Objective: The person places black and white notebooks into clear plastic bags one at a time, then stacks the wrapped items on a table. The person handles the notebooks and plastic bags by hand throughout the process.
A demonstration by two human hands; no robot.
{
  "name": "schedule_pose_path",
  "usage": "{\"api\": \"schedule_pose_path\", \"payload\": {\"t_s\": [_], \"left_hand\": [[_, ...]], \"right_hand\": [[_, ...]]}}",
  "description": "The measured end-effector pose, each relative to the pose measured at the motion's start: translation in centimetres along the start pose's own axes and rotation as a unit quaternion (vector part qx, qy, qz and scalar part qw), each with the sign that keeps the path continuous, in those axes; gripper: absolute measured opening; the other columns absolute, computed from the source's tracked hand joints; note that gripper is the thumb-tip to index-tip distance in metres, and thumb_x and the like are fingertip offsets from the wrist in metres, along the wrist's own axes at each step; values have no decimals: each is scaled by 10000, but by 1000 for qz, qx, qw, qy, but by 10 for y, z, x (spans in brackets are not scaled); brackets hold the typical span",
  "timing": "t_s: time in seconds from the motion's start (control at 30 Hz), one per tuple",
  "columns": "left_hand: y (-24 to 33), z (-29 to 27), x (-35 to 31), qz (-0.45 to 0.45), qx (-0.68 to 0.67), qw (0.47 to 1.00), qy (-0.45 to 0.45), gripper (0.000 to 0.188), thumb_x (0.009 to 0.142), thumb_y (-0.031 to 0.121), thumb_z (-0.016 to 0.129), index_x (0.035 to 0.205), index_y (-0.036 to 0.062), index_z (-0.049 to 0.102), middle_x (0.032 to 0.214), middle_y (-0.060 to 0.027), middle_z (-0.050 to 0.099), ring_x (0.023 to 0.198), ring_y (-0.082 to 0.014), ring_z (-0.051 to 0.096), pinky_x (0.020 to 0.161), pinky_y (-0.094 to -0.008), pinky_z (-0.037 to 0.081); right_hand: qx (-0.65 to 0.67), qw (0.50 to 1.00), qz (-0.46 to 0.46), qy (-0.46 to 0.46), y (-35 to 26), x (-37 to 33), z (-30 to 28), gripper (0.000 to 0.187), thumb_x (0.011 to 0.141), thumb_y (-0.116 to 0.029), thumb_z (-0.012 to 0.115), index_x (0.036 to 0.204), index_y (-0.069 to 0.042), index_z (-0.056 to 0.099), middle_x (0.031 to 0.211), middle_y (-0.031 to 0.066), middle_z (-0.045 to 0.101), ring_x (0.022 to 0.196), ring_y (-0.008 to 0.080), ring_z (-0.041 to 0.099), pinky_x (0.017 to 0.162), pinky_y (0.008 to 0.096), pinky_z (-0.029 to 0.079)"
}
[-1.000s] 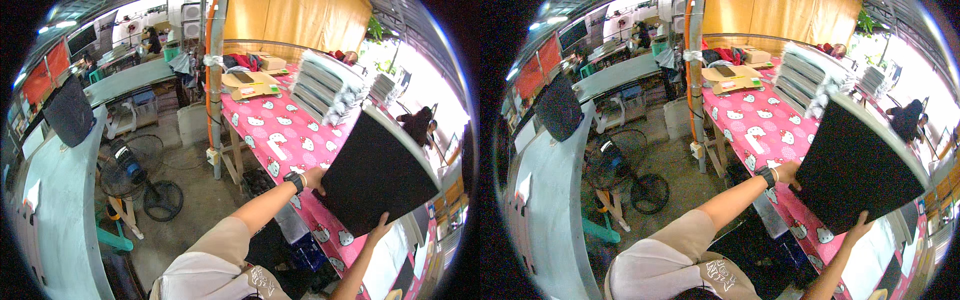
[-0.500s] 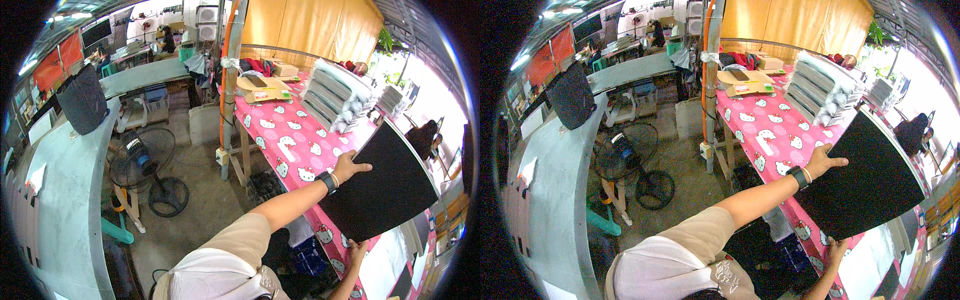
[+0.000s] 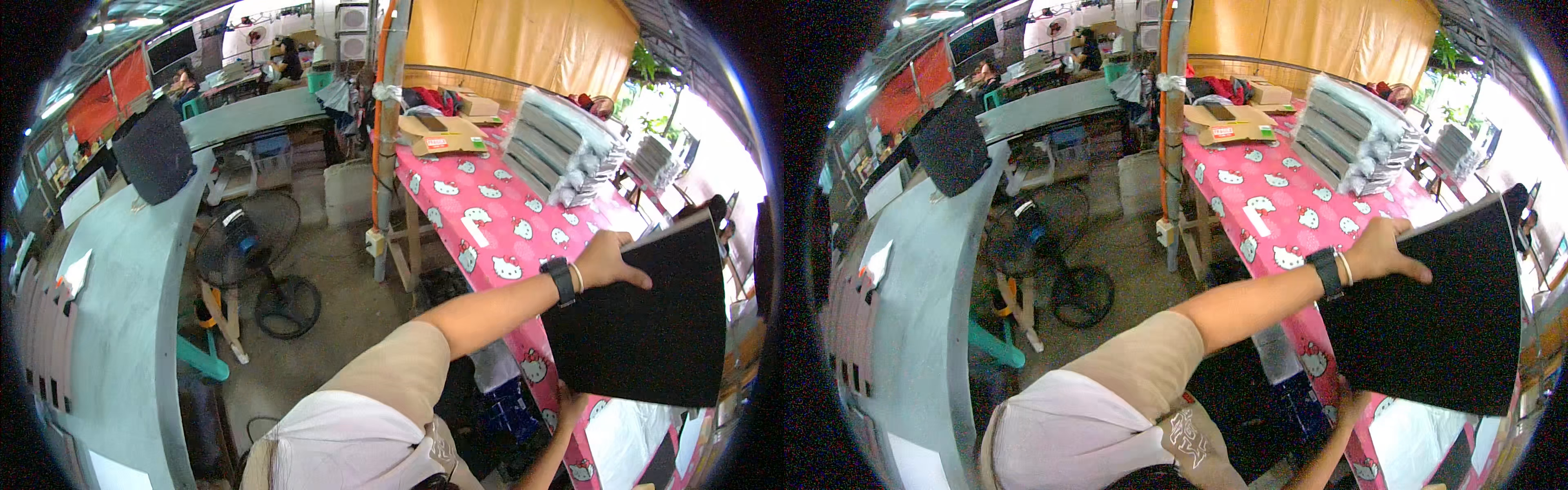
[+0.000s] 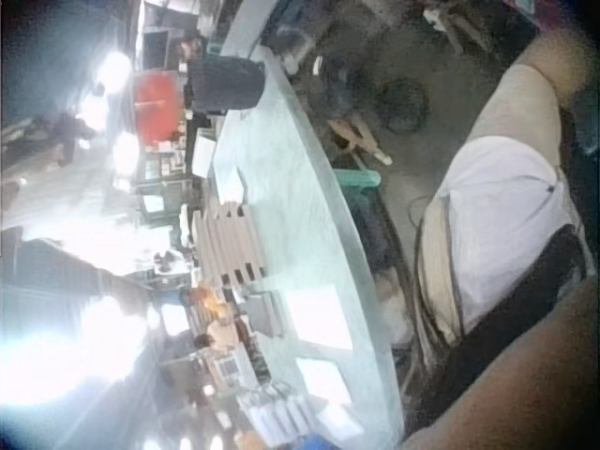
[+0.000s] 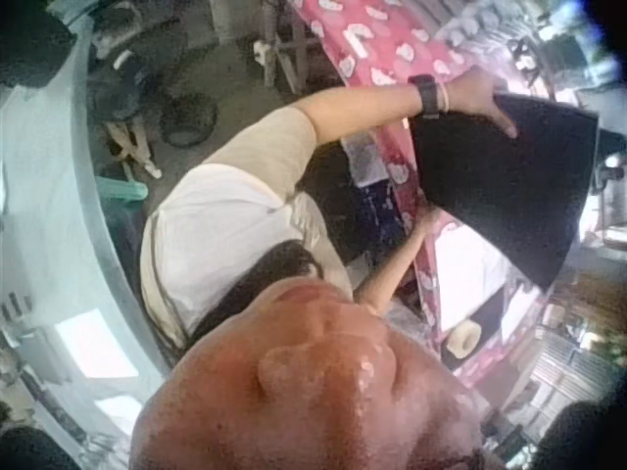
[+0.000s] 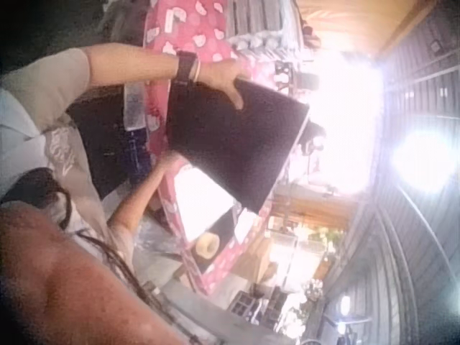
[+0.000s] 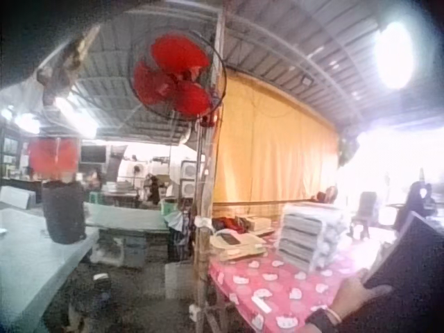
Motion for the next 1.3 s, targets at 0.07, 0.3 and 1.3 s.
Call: {"api": "schedule_pose_path", "payload": {"t_s": [0.07,0.3,1.3], "left_hand": [[-4,-5,-7,-6,37,999,28,554,428,417,788,647,-23,533,572,-96,526,535,-121,481,512,-289,391],[45,-45,-80,-31,45,996,77,460,538,197,769,899,-5,567,818,-43,599,747,-93,522,693,-244,423],[9,5,-292,-370,-318,846,-216,734,727,494,567,1244,47,301,1245,-79,365,1128,-202,353,947,-313,270]], "right_hand": [[-59,998,-33,10,-13,1,7,459,669,-43,656,1088,12,474,1019,114,545,926,197,500,798,293,393],[-94,986,-133,41,20,-17,-24,532,611,37,634,1111,4,457,1084,91,503,917,196,496,766,270,406],[-20,855,-132,501,-258,-151,-142,387,688,-219,564,975,37,520,1003,164,521,902,250,478,791,323,379]]}}
Point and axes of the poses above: each hand's wrist, its own x-axis towards the middle knuckle, its own z-axis out of the palm, y = z × x, the point moved 4 cm from there along x, towards the middle knuckle
